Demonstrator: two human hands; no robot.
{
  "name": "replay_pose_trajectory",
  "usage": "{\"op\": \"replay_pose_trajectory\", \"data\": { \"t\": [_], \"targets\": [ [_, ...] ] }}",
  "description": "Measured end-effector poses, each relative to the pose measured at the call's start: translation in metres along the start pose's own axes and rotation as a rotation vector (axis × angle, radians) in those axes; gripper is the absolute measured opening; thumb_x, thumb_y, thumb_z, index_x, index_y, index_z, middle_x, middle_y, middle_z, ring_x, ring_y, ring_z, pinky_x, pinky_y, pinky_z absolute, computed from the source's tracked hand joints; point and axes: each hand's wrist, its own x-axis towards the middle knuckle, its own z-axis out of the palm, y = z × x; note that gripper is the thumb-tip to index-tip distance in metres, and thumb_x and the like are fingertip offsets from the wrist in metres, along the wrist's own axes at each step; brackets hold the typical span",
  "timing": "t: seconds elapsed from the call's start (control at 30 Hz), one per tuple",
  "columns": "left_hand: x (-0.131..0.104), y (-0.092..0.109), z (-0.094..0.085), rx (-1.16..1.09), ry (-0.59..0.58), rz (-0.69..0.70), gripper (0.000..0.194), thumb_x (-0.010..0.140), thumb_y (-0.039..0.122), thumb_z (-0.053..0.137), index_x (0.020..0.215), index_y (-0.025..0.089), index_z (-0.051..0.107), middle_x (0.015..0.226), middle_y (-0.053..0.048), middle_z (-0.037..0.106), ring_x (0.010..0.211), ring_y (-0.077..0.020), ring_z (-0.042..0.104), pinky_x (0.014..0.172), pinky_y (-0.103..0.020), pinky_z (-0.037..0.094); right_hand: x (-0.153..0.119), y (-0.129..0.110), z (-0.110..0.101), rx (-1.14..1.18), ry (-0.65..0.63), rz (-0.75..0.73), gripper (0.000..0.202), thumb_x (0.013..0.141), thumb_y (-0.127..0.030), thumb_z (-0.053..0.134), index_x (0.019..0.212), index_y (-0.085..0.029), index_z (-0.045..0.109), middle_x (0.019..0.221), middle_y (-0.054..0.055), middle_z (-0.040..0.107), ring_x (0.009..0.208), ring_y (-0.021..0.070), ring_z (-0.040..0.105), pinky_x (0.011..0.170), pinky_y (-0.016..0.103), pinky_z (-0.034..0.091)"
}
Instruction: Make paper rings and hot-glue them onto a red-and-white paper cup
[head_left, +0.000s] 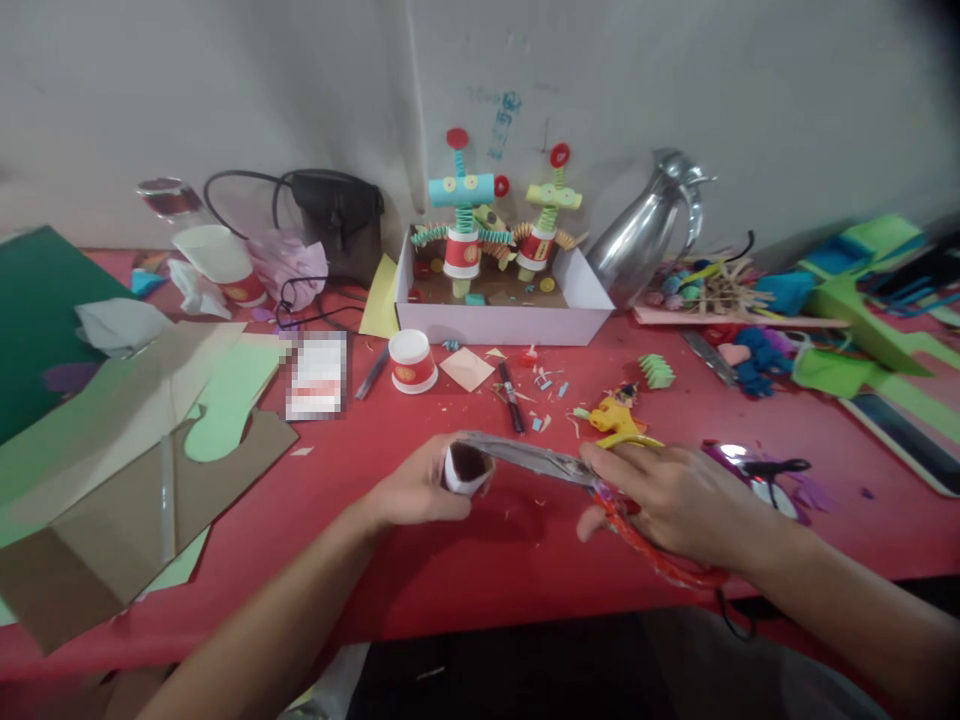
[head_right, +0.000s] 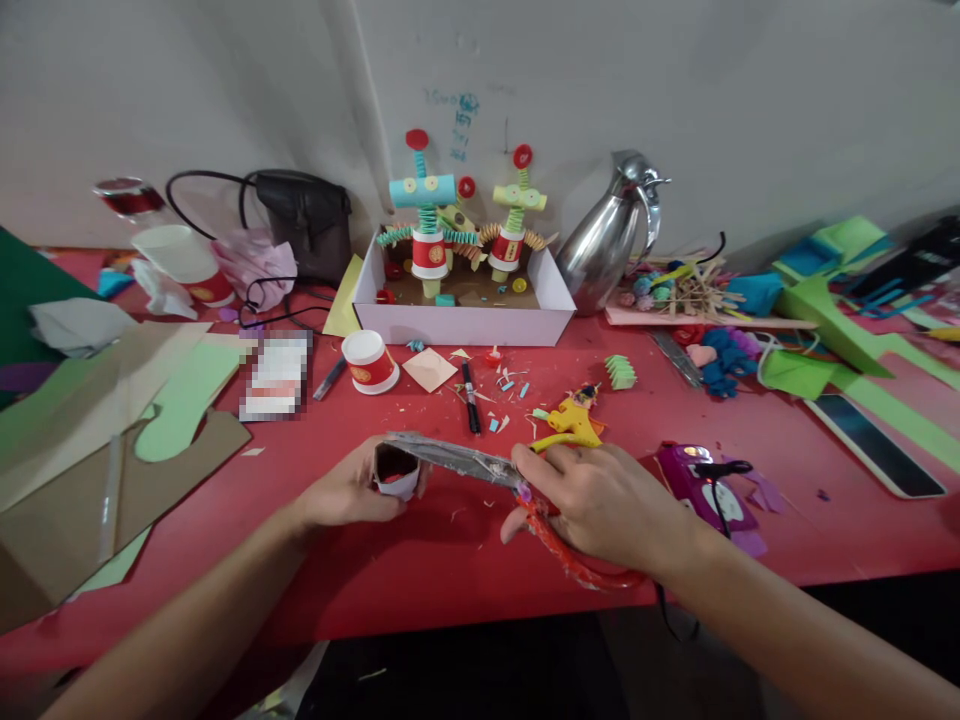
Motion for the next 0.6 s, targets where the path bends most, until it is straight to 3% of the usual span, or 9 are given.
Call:
{"op": "replay_pose_trajectory", "data": {
  "t": [0.13, 0.23, 0.43, 0.6],
  "targets": [
    [0.0, -0.002, -0.003, -0.035, -0.036, -0.022, 0.017, 0.056, 0.01, 0.062, 0.071, 0.017, 0.058, 0.068, 0.001, 0.055, 0.062, -0.0117, 0.047, 0.056, -0.025, 0.034, 0.001, -0.003, 0.001, -0.027, 0.012, -0.021, 0.06, 0.103, -0.059, 0.023, 0.107, -0.013, 0.061, 0.071, 0.01, 0.07, 0.06, 0.0236, 0.069, 0.051, 0.033, 0.044],
    [0.0, -0.004, -0.002, -0.08, 0.016, -0.018, 0.021, 0.058, 0.012, 0.068, 0.076, 0.017, 0.059, 0.072, 0.0, 0.056, 0.065, -0.0122, 0.05, 0.058, -0.025, 0.038, 0.001, -0.007, -0.001, 0.051, -0.016, 0.038, 0.051, 0.103, -0.058, 0.029, 0.104, -0.017, 0.059, 0.074, 0.008, 0.072, 0.062, 0.0238, 0.071, 0.052, 0.032, 0.045],
    [0.007, -0.012, -0.001, 0.05, 0.501, 0.043, 0.034, 0.068, 0.025, 0.081, 0.091, 0.019, 0.056, 0.089, -0.001, 0.059, 0.082, -0.0148, 0.055, 0.078, -0.03, 0.046, -0.001, -0.008, 0.01, 0.358, -0.022, 0.529, 0.03, 0.096, -0.052, 0.051, 0.098, -0.023, 0.059, 0.062, 0.001, 0.069, 0.055, 0.0226, 0.068, 0.048, 0.028, 0.042],
    [0.013, -0.021, -0.005, 0.039, 0.618, -0.027, 0.052, 0.063, 0.025, 0.084, 0.105, 0.02, 0.053, 0.102, -0.002, 0.063, 0.092, -0.0168, 0.059, 0.083, -0.033, 0.048, -0.009, -0.014, 0.048, 0.617, 0.026, 0.676, 0.029, 0.091, -0.053, 0.057, 0.087, -0.024, 0.06, 0.054, -0.005, 0.056, 0.048, 0.0169, 0.056, 0.048, 0.026, 0.042]
  ]
}}
